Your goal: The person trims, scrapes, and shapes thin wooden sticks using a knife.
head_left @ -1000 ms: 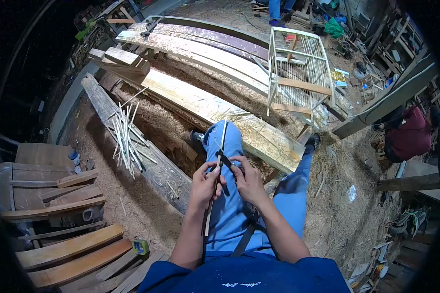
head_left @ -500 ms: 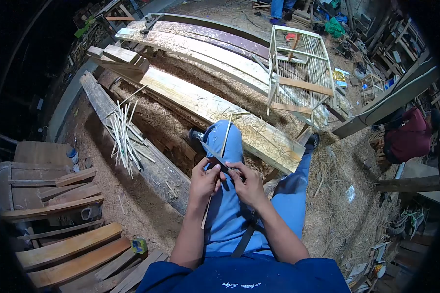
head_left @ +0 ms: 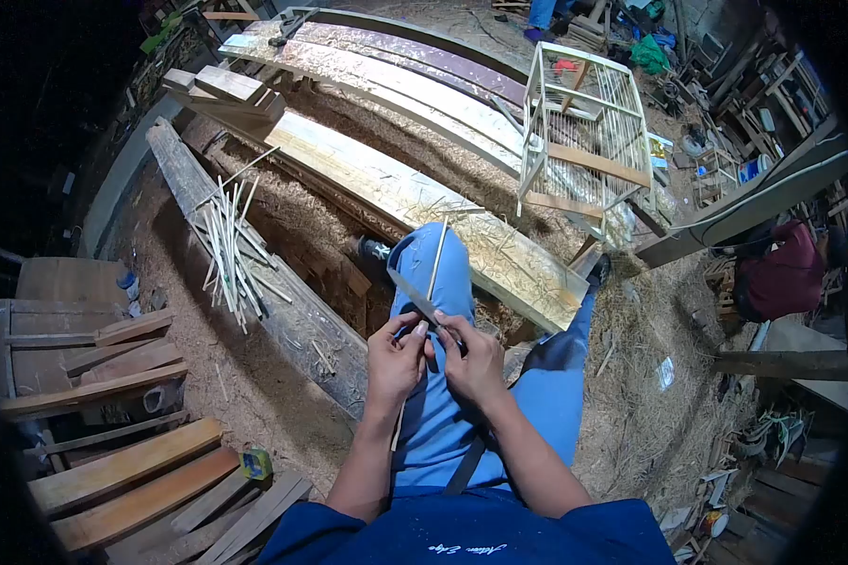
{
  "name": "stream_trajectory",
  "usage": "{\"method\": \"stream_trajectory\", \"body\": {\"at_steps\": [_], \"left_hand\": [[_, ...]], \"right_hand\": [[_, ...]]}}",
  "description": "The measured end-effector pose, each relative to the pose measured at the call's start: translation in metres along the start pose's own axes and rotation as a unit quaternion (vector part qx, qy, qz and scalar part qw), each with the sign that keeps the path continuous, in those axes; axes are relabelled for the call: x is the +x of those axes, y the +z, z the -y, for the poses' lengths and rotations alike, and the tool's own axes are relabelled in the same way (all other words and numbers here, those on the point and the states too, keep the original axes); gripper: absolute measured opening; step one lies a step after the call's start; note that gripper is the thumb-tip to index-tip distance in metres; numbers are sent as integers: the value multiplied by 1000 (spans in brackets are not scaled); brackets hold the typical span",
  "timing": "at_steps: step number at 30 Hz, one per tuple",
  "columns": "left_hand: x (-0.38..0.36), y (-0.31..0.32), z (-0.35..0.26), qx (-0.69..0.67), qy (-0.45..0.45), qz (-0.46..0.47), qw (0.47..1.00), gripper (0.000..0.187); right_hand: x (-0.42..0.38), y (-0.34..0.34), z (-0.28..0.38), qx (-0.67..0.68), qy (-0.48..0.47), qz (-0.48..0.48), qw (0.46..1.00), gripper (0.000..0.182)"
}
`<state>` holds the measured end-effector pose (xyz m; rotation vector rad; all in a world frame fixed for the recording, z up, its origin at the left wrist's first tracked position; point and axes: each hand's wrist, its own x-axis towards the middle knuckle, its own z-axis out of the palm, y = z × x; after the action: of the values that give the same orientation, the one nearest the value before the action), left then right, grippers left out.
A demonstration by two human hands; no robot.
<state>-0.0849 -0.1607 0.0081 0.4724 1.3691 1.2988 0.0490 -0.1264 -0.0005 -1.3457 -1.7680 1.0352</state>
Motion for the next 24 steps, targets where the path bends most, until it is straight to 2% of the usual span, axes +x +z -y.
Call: {"method": "stream_trajectory", "body": {"at_steps": [7,8,9,11,14,17,18,21,24], "left_hand": [[-19,-4,0,15,13,12,1000,32],[-25,-5,-1,14,14,13,1000,32],[-37,-6,-2,32,-8,4,999,33],[-45,-8,-4,55,-25,-2,998,34],[-52,-17,-16,55,-46,36,997,39],[-51,-20,-21,33,-62,74,995,42],[-48,-20,-23,41,-55,79,994,38],[-34,-17,-25,53,-45,45,997,31],[-15,-13,-23,45,-28,55,997,27]], "right_hand": [[3,5,-4,-13,1,-13,1000,23],[7,5,-7,-25,15,-40,999,23],[12,5,-10,-37,27,-67,997,24],[25,-4,-20,-38,48,-55,997,24],[30,6,-27,38,24,-75,996,23],[31,12,-29,35,-28,-120,992,21],[29,5,-18,67,45,-83,993,22],[33,-1,-16,83,42,-66,993,21],[31,-8,-8,101,65,-47,992,23]]}}
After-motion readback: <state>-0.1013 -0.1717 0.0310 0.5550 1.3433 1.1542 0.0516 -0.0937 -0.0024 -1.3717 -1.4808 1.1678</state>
